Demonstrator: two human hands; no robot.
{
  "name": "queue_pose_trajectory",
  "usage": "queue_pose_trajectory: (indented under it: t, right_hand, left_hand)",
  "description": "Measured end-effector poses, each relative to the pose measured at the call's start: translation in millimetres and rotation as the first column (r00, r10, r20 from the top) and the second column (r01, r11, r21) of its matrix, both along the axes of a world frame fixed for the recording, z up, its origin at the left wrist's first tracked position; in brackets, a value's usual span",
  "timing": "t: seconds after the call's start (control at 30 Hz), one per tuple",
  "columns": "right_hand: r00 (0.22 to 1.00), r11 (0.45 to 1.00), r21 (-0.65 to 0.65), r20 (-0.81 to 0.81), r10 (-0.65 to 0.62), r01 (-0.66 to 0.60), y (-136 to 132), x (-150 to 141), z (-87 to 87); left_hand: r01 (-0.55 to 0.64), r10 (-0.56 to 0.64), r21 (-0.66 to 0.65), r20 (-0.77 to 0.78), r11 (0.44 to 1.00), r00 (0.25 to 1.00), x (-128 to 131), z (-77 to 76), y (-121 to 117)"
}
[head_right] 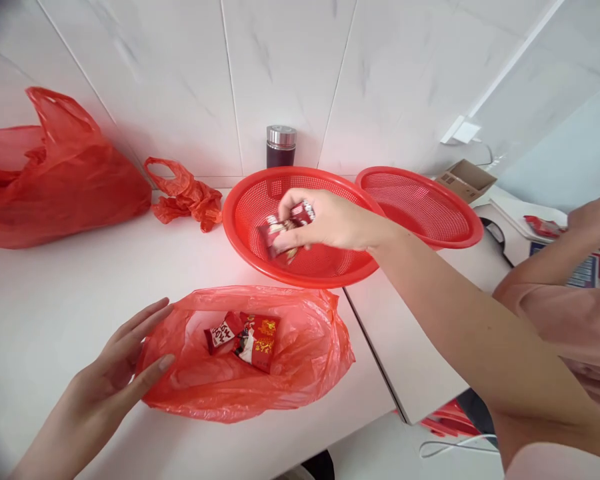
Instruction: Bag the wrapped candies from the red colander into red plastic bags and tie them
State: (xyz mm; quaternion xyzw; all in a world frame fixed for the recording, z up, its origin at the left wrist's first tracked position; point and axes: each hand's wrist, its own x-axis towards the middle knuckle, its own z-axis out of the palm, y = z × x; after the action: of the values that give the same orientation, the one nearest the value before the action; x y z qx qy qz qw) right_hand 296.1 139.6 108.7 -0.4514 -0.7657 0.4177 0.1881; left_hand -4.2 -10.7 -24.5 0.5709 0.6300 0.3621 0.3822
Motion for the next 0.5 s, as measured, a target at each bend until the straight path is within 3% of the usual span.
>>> queue_pose_trajectory:
  t: [0.1,0.2,0.33,0.5]
  right_hand:
    - [0.99,0.986,-0.085,-0.004,0.143,-0.143,-41.5,-36.7,-1.5]
    - [0.963,0.965,-0.125,0.115,0.244,-0.23,-66.6,-65.6,-20.2]
    - [0.956,0.962,-0.151,0.153,0.249,-0.226,-71.1,-81.4,-44.6]
    - [0.973,0.981,-0.026,0.12,0.197,-0.195,-65.3,-73.5,-41.7]
  left_hand:
    - [0.032,-0.032,-0.002,0.063,0.999,0.998,-0.6,1.1,-0.2]
    - [0.029,-0.028,-0.004,0.093,1.0,0.995,-1.4,0.8,-1.5]
    - [-0.025,0.029,-0.033,0.132,0.999,0.991,0.8,4.1,-4.2]
    - [-0.042,0.042,-0.005,0.162,0.999,0.986,3.4,8.0,-5.9]
